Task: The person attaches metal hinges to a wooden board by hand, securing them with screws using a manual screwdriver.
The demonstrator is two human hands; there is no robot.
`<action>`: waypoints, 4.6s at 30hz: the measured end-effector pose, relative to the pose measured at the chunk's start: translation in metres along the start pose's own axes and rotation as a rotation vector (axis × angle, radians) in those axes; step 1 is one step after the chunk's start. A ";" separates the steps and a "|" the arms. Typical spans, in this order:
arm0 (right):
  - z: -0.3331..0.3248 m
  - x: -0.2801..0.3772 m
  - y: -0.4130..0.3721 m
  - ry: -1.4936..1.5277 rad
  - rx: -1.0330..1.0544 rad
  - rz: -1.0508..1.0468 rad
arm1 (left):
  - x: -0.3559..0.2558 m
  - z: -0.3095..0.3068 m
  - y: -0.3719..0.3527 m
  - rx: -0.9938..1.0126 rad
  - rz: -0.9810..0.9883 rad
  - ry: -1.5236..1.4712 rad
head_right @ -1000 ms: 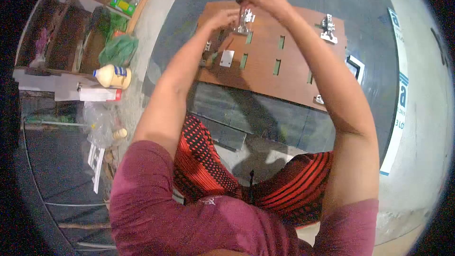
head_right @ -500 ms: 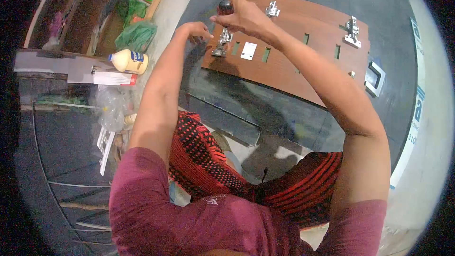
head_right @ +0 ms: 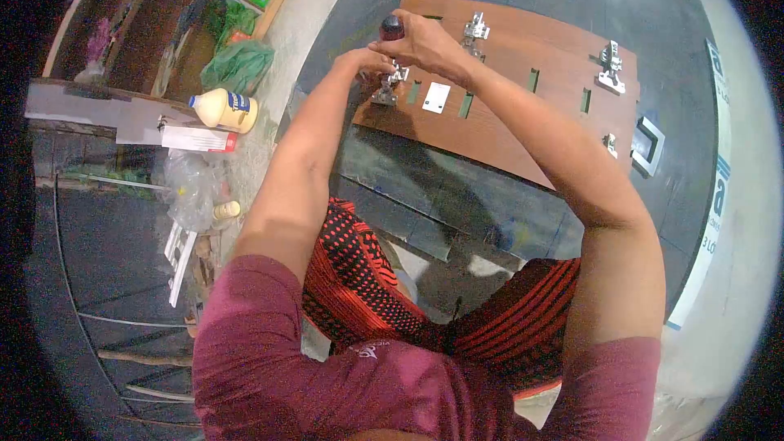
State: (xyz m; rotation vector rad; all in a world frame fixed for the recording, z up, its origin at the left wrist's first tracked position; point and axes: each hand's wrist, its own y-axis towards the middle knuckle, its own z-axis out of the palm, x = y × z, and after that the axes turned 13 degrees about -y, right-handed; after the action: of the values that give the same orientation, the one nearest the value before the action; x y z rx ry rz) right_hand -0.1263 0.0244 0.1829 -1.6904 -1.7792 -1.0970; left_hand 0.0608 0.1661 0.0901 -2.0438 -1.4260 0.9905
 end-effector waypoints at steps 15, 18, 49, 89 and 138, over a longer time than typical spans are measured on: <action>-0.014 -0.012 0.008 0.097 0.158 -0.005 | -0.011 0.001 -0.003 -0.044 0.012 0.029; -0.026 0.000 0.006 -0.112 0.116 0.135 | -0.014 -0.001 -0.009 -0.052 0.030 0.034; -0.043 -0.011 0.006 0.055 0.190 0.029 | -0.015 -0.009 0.007 -0.032 -0.081 0.158; -0.033 0.010 0.002 -0.097 0.320 0.182 | -0.028 -0.004 -0.011 -0.110 -0.099 0.291; -0.019 0.012 -0.008 0.281 0.360 -0.020 | -0.038 -0.006 -0.034 -0.068 -0.175 0.185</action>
State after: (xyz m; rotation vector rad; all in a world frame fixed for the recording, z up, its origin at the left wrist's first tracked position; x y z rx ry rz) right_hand -0.1398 0.0168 0.2014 -1.2440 -1.6938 -0.9038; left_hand 0.0367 0.1433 0.1295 -1.9611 -1.5254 0.6722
